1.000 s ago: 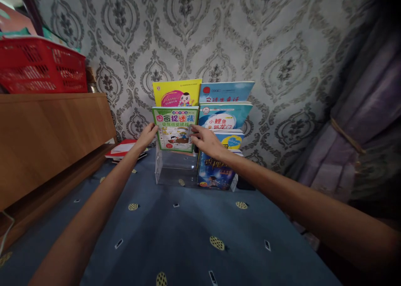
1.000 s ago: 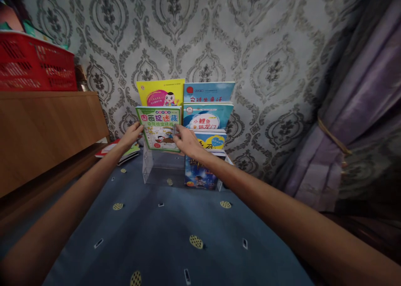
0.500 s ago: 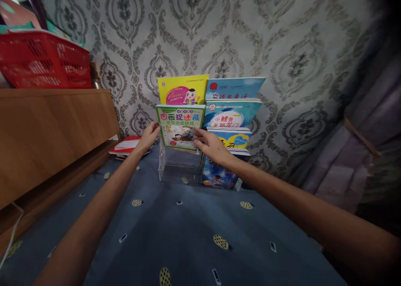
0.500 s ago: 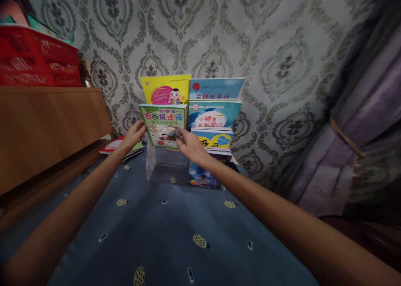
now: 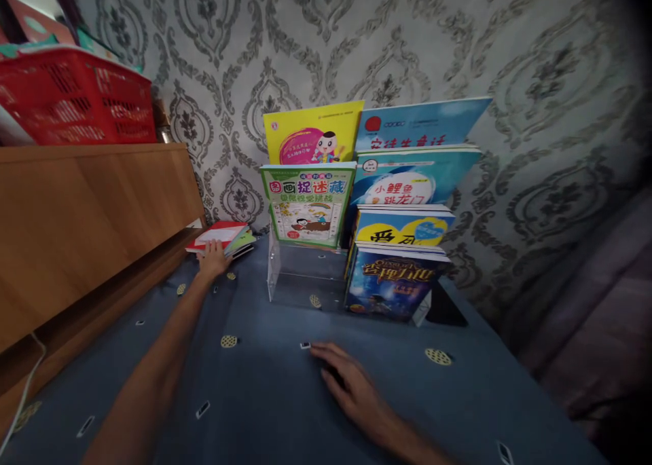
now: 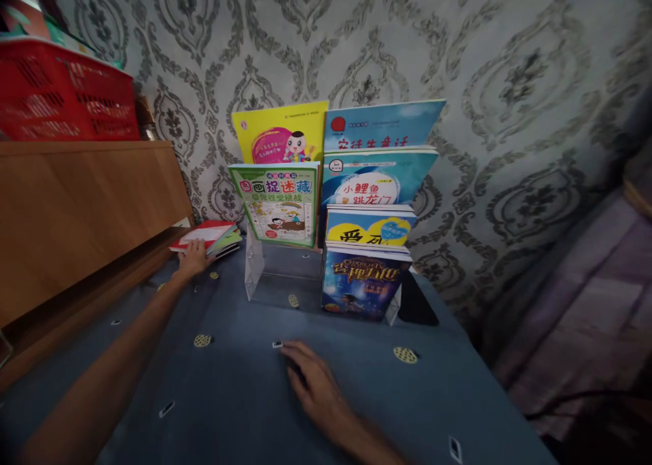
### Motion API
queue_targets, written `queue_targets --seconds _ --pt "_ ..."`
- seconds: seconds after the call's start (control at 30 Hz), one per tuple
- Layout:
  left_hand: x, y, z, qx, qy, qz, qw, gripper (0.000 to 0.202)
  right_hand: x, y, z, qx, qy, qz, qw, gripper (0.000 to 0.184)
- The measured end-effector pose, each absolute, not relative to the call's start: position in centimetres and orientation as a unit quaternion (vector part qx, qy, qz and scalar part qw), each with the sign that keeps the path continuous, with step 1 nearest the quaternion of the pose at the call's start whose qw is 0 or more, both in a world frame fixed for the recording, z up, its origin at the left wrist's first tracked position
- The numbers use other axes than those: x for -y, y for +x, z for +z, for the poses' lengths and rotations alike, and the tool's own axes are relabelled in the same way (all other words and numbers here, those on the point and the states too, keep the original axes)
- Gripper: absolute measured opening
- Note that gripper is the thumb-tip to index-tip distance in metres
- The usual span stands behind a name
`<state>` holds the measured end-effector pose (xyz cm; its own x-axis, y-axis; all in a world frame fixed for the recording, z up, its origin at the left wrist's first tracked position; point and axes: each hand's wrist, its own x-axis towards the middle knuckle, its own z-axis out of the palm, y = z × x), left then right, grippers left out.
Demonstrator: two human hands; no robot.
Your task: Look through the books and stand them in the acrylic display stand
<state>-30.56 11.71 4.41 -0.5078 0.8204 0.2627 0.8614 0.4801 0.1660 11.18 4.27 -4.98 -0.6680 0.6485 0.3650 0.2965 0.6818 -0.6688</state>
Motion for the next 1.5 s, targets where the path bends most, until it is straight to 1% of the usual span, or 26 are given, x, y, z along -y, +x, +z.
queue_targets --seconds 0.1,0.27,0.5,0.57,0.73,1.17,1.5 --pt "-12.6 -31.4 4.4 0.860 -0.495 -0.097 0.073 0.066 -4.2 11.0 -5.7 0.857 -0.274 0.306 0.310 0.039" --pt "-12.3 -31.5 4.1 0.851 -0.514 -0.057 0.090 0.058 -4.0 11.3 -4.6 0.863 -0.255 0.314 0.303 0.037" --pt "-10.3 -31.7 4.5 0.822 -0.552 -0.009 0.140 0.040 -3.4 11.5 -3.9 0.871 -0.238 0.298 0.310 0.034" --pt "-10.4 -31.8 4.7 0.824 -0.549 -0.009 0.137 0.040 -3.4 11.5 -4.1 0.873 -0.229 0.286 0.321 0.034" --pt "-11.0 -31.6 5.0 0.826 -0.549 -0.012 0.123 0.051 -3.5 11.5 -4.6 0.880 -0.226 0.269 0.320 0.032" --pt "-10.2 -32.2 5.9 0.772 -0.618 0.011 0.149 0.034 -3.7 11.5 -4.7 0.879 -0.226 0.274 0.317 0.031" --pt "-8.7 -29.6 6.2 0.751 -0.638 0.027 0.166 0.043 -3.6 11.4 -3.8 0.880 -0.232 0.273 0.313 0.030"
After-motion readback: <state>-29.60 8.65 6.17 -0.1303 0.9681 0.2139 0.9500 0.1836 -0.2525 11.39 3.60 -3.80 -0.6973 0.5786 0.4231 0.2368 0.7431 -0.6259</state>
